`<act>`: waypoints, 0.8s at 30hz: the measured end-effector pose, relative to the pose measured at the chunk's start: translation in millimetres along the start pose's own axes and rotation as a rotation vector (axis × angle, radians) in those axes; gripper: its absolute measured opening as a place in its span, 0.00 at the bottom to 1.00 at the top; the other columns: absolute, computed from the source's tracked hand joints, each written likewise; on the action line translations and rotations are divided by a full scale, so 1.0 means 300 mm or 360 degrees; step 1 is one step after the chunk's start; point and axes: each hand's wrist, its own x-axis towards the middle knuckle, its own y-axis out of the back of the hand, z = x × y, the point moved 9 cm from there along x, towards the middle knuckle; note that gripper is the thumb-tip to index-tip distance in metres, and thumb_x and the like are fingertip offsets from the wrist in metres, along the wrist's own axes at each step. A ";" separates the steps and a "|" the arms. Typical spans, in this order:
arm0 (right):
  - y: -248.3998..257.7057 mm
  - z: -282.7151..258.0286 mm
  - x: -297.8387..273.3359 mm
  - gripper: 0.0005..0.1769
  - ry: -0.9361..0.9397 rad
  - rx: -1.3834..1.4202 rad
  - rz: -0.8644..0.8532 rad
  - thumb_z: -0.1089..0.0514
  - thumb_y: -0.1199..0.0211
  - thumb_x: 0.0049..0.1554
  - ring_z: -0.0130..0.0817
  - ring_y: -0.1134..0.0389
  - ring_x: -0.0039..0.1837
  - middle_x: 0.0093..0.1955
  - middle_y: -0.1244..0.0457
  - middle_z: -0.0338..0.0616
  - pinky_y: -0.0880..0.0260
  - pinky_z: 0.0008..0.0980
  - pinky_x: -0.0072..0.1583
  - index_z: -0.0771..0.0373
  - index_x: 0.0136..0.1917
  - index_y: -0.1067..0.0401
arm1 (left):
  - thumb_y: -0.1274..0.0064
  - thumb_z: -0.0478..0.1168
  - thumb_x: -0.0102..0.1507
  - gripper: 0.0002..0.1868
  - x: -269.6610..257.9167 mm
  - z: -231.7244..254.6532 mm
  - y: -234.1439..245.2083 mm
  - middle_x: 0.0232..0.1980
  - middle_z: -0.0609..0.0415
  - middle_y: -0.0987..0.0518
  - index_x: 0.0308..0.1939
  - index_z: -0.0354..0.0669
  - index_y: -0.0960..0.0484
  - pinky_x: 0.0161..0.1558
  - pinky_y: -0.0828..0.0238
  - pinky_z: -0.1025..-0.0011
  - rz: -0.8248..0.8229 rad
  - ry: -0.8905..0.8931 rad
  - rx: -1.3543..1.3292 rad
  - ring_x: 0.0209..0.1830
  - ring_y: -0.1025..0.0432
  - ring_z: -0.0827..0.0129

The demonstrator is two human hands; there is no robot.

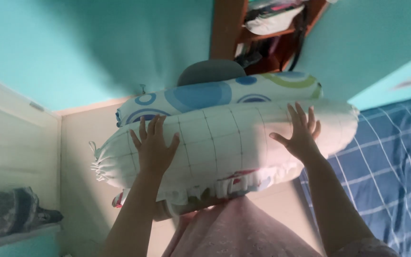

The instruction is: Organizing and stacking bolsters and pillows on a bed and a nearby chair.

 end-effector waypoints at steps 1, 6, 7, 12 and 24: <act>0.011 -0.010 -0.058 0.67 -0.0047 0.0009 0.0019 0.26 0.29 0.44 0.50 0.81 0.87 0.88 0.68 0.38 0.82 0.65 0.78 0.46 0.84 0.61 | 0.52 0.59 0.67 0.35 -0.018 0.019 0.010 0.77 0.48 0.37 0.73 0.48 0.36 0.76 0.77 0.36 -0.0020 -0.0048 -0.0002 0.82 0.56 0.45; 0.107 -0.048 -0.335 0.69 -0.0234 -0.0006 0.0131 0.25 0.30 0.40 0.48 0.80 0.86 0.88 0.69 0.37 0.82 0.66 0.77 0.44 0.84 0.61 | 0.48 0.59 0.64 0.41 -0.075 0.125 0.028 0.81 0.50 0.46 0.77 0.51 0.42 0.73 0.79 0.31 -0.0182 -0.0192 -0.0036 0.83 0.65 0.43; 0.122 -0.027 -0.421 0.69 -0.0303 -0.0008 0.0141 0.25 0.30 0.40 0.48 0.80 0.86 0.88 0.69 0.37 0.82 0.66 0.77 0.44 0.84 0.61 | 0.48 0.59 0.64 0.41 -0.105 0.163 0.020 0.81 0.50 0.46 0.77 0.51 0.42 0.73 0.79 0.31 -0.0224 -0.0246 -0.0050 0.83 0.65 0.43; 0.275 0.121 -0.767 0.67 -0.0579 0.0027 0.0328 0.27 0.29 0.43 0.48 0.80 0.87 0.89 0.69 0.39 0.81 0.67 0.77 0.43 0.84 0.61 | 0.46 0.59 0.63 0.44 -0.174 0.466 -0.033 0.83 0.47 0.51 0.78 0.51 0.45 0.72 0.78 0.29 -0.0256 -0.0608 -0.0349 0.83 0.67 0.39; 0.661 0.596 -1.759 0.62 -0.1265 -0.0085 0.0934 0.30 0.30 0.48 0.49 0.74 0.88 0.89 0.63 0.40 0.75 0.66 0.78 0.47 0.85 0.58 | 0.45 0.56 0.64 0.44 -0.589 1.532 -0.232 0.85 0.49 0.53 0.80 0.56 0.48 0.72 0.73 0.27 -0.0568 -0.1546 -0.0759 0.83 0.66 0.37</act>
